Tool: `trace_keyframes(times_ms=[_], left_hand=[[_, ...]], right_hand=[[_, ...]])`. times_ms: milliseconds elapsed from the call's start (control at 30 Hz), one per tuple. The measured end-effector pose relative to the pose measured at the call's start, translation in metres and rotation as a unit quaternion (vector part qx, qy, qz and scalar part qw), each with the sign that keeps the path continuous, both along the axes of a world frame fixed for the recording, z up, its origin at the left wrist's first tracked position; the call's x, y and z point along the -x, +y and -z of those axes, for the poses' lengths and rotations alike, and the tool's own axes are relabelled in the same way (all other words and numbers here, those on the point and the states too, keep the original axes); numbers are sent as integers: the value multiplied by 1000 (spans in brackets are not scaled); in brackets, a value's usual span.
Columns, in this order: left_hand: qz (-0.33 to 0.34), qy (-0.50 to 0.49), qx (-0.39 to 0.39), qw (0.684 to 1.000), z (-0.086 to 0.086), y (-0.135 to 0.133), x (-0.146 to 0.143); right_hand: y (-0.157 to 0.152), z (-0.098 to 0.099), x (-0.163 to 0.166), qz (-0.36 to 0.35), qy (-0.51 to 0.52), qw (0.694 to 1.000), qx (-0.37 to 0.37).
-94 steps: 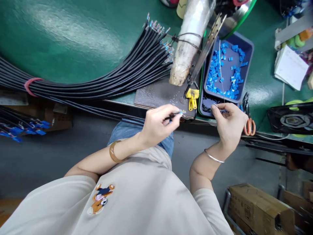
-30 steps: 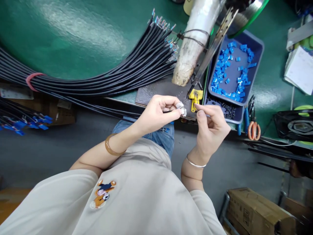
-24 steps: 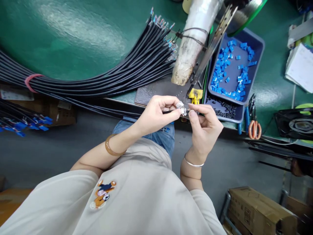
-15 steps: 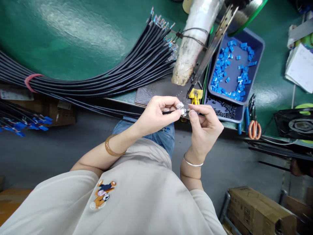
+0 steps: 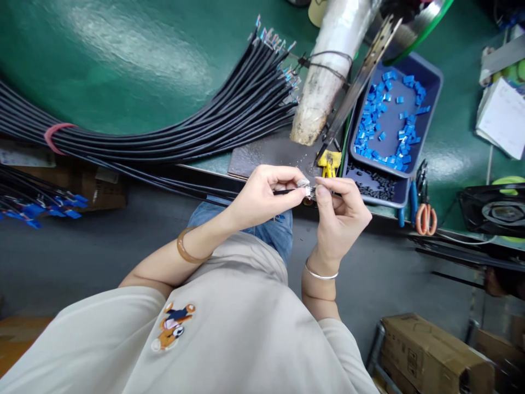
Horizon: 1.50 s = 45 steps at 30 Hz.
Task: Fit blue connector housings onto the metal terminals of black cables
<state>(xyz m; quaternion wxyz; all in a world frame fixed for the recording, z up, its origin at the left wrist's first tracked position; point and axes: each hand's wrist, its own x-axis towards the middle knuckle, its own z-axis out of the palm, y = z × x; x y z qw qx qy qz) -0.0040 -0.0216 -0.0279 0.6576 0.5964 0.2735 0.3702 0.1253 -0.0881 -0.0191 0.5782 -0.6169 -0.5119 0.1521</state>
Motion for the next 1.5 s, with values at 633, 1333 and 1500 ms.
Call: trace_keyframes(times_ms=[633,1333,1500], left_hand=[[105,11,40,994,-12,4,7],[2,-110,157,981,-5,6,0],[0,-99,146,984,-1,6,-2]], right_hand=[[-17,-41,-46,107,-118,983,-88],[111,-29,-157,99,-301,908,274],[115,-22,-161,112,-307,902,283]])
